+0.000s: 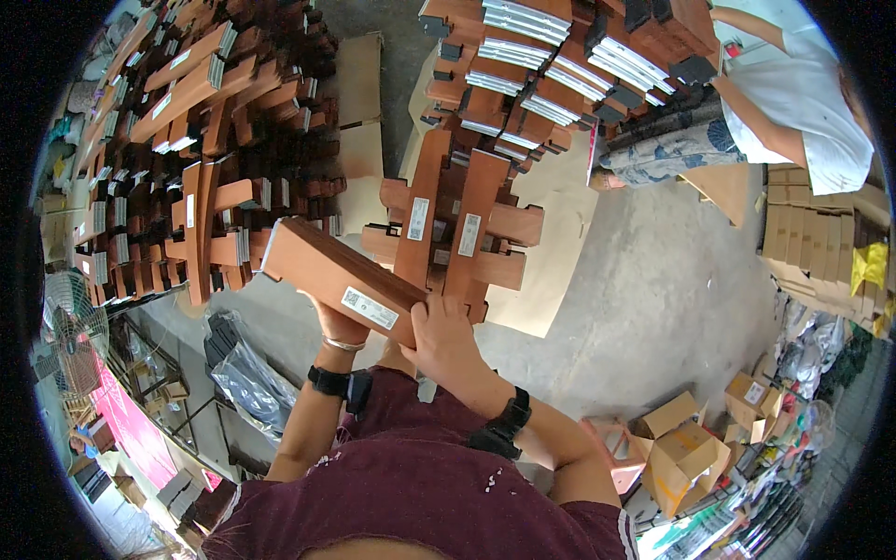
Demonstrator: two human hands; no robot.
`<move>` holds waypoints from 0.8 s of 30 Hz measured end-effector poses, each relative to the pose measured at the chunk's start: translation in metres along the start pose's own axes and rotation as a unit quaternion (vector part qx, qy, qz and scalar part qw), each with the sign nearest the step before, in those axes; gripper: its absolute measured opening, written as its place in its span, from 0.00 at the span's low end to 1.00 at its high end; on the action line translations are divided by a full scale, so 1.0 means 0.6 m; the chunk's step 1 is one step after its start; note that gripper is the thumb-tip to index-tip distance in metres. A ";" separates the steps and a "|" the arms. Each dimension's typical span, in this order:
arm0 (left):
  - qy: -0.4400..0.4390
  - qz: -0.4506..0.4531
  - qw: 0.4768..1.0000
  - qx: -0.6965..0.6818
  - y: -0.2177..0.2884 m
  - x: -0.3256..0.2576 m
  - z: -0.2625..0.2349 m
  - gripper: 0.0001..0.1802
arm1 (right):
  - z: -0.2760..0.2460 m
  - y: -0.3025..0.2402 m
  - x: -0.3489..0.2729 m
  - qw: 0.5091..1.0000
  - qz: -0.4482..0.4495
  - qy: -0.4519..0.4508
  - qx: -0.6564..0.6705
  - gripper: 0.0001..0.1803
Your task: The recorder is sorting and stacking wooden furniture legs, some of which are individually wrapped in plastic.
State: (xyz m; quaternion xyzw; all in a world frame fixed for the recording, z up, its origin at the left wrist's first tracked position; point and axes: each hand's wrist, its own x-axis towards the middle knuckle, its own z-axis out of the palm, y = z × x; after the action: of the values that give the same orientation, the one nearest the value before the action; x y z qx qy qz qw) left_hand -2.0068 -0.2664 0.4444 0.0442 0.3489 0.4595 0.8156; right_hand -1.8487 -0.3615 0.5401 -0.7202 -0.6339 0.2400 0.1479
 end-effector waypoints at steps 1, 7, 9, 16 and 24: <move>-0.037 0.011 0.999 0.005 0.008 -0.004 -0.003 0.49 | 0.002 -0.001 0.003 1.000 0.002 -0.001 0.000 0.32; 0.015 0.055 0.991 0.120 0.038 -0.011 -0.008 0.50 | -0.010 0.006 0.025 0.994 -0.056 -0.068 0.072 0.31; 0.027 0.036 0.993 0.107 0.053 0.000 -0.021 0.51 | 0.005 0.047 0.034 0.912 -0.008 -0.158 0.378 0.29; -0.076 -0.070 0.994 0.022 0.073 0.000 -0.024 0.52 | 0.125 0.274 0.094 0.884 0.274 0.173 0.337 0.28; -0.030 -0.096 0.993 0.062 0.073 -0.003 -0.080 0.50 | 0.151 0.280 0.145 0.810 0.333 0.151 0.458 0.29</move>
State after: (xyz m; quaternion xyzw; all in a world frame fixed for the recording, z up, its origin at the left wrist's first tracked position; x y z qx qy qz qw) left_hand -2.0681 -0.2545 0.4264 0.0743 0.3543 0.3548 0.8620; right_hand -1.7484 -0.3099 0.3634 -0.7628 -0.1416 0.4257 0.4657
